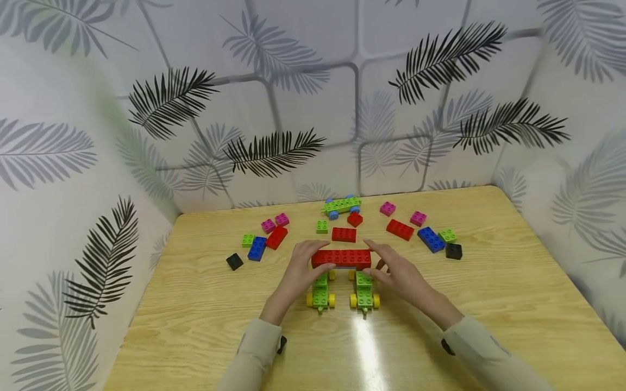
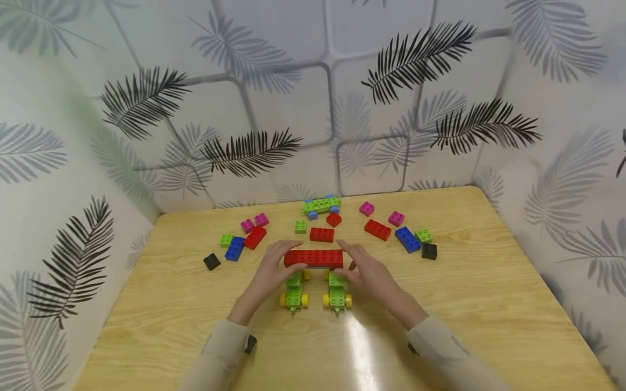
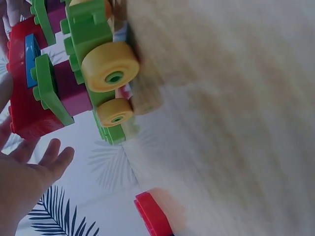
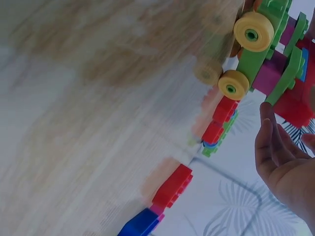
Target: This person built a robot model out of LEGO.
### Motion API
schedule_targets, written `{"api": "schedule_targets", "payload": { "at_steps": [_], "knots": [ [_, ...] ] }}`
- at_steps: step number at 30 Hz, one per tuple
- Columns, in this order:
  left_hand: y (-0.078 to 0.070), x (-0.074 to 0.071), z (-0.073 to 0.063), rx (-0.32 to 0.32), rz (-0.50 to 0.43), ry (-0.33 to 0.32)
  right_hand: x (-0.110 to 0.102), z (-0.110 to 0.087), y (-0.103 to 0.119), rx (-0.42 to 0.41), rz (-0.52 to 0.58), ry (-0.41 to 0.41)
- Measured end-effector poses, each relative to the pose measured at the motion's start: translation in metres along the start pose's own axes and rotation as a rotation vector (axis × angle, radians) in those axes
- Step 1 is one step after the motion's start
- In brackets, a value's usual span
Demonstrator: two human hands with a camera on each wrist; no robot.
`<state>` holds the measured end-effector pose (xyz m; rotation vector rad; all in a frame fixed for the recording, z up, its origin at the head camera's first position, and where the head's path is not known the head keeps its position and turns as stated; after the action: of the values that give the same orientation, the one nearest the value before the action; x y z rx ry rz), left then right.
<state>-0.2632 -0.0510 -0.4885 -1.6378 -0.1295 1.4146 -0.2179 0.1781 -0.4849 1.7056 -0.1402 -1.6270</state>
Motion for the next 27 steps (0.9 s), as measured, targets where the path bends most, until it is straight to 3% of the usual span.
{"api": "schedule_targets", "payload": {
  "at_steps": [5,9,15,21,27],
  "knots": [
    [-0.003,0.001,0.010,0.041,0.018,0.071,-0.016,-0.012,-0.018,0.035,-0.026,-0.054],
    [-0.004,0.005,0.014,0.016,0.016,0.148,-0.038,-0.026,-0.046,0.072,-0.056,-0.121],
    [-0.006,0.008,0.016,0.003,0.061,0.159,-0.071,-0.054,-0.094,0.167,-0.129,-0.208],
    [-0.009,0.009,0.015,-0.003,0.065,0.148,-0.082,-0.076,-0.132,0.262,-0.153,-0.167],
    [-0.007,0.011,0.014,-0.002,0.044,0.136,-0.079,-0.079,-0.152,0.285,-0.151,-0.079]
  ]
}}
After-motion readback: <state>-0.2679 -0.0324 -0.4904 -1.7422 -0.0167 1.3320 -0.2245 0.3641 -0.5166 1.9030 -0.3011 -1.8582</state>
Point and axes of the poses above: each hand's wrist, its own z-axis towards the middle knuckle, its own x-axis out of the palm, y = z × x, the point moved 4 cm from there along z, towards the middle knuckle, and after that the axes turned 11 degrees about y, right-handed, at the moved point
